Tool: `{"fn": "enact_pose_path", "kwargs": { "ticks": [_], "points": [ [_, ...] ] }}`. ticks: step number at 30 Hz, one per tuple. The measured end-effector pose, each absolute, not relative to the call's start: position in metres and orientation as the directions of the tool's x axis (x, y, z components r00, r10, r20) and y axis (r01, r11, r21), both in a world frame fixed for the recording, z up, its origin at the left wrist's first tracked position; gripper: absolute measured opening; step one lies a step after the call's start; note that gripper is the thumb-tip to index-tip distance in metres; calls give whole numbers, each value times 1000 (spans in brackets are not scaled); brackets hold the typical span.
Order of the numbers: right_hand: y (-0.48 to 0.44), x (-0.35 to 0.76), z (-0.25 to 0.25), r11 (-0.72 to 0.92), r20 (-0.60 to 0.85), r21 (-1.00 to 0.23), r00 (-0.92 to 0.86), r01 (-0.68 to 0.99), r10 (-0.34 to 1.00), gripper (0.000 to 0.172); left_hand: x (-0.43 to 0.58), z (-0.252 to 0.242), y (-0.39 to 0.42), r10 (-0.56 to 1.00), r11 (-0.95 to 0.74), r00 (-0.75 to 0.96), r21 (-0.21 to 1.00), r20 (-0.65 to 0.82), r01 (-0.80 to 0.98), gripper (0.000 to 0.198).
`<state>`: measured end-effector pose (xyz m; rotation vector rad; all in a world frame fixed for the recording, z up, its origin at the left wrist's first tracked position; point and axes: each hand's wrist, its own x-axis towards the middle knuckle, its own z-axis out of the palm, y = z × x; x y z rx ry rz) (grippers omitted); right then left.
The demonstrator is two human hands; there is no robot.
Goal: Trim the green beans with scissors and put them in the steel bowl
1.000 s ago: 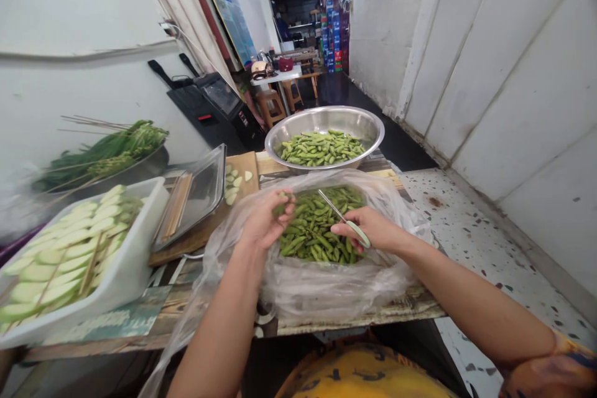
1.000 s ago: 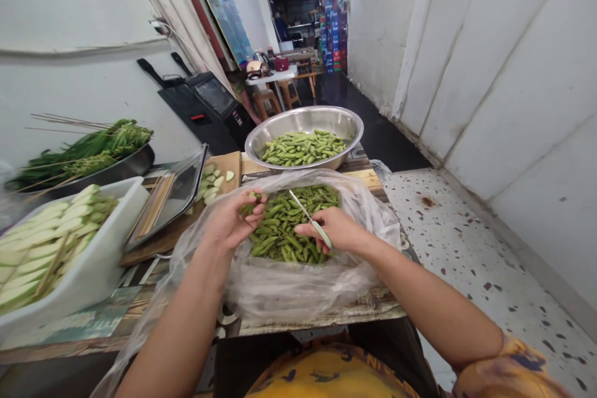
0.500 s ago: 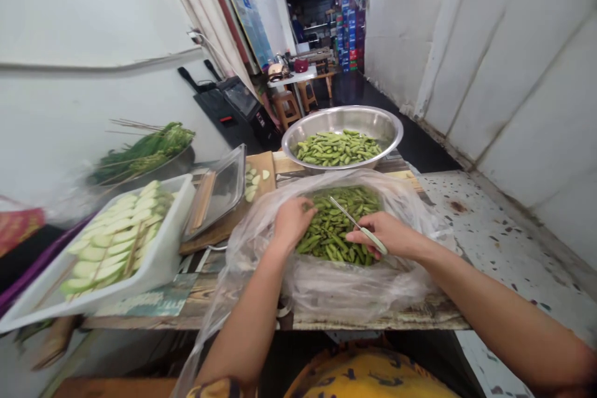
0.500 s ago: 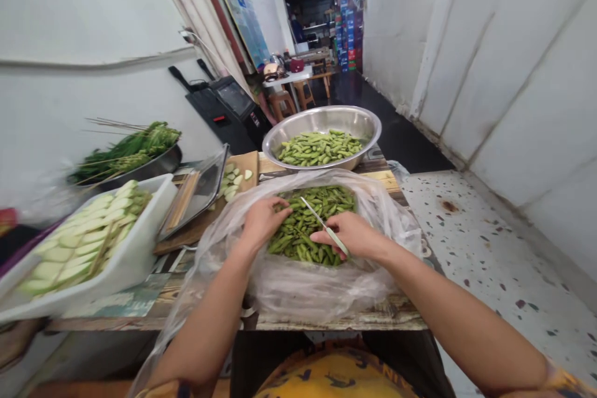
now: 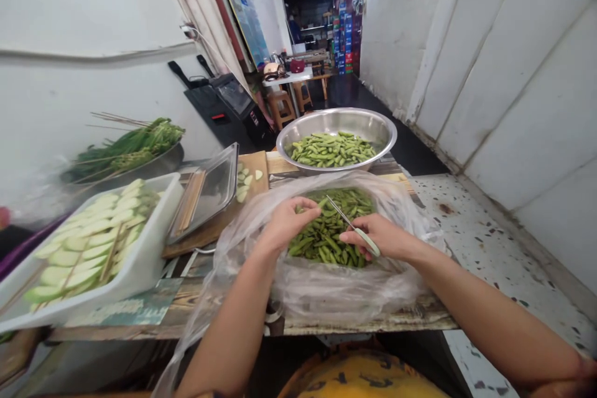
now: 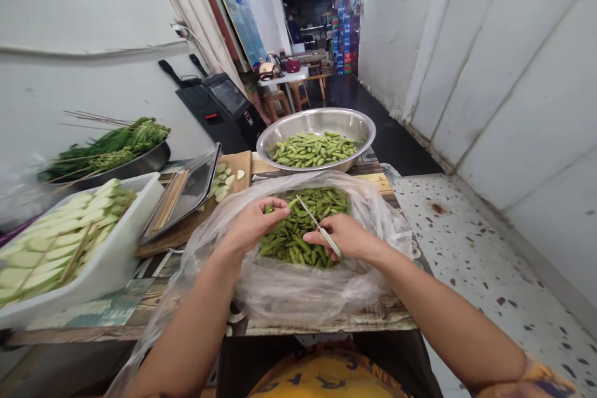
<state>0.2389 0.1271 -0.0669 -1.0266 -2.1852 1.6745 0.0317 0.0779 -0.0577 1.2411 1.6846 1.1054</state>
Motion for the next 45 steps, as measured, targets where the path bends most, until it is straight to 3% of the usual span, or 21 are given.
{"fn": "enact_pose_path", "kwargs": {
  "ticks": [6,13,20,26,32,36,45],
  "points": [
    [125,239,-66,91,-256,-916,-743,391,618,40,40,-57,77,970,105,-244,865,21,490,28],
    [121,240,-64,187,-239,-880,-747,437,621,44,54,-63,78,953,55,-278,838,118,542,23],
    [117,238,-55,331,-191,-769,-691,547,697,49,50,-59,75,969,70,-238,853,65,518,22],
    [119,239,-66,285,-189,-820,-704,497,685,47,47,-61,75,980,127,-190,924,-60,360,27],
    [120,235,-60,48,-253,-931,-733,362,632,44,46,-50,75,968,206,-136,977,-210,-44,27],
    [116,235,-52,-2,-276,-942,-772,336,573,44,48,-49,77,964,180,-151,954,-220,-239,28],
    [116,235,-53,28,-257,-940,-763,339,593,43,54,-51,76,970,187,-103,946,-221,-266,32]
  ]
}}
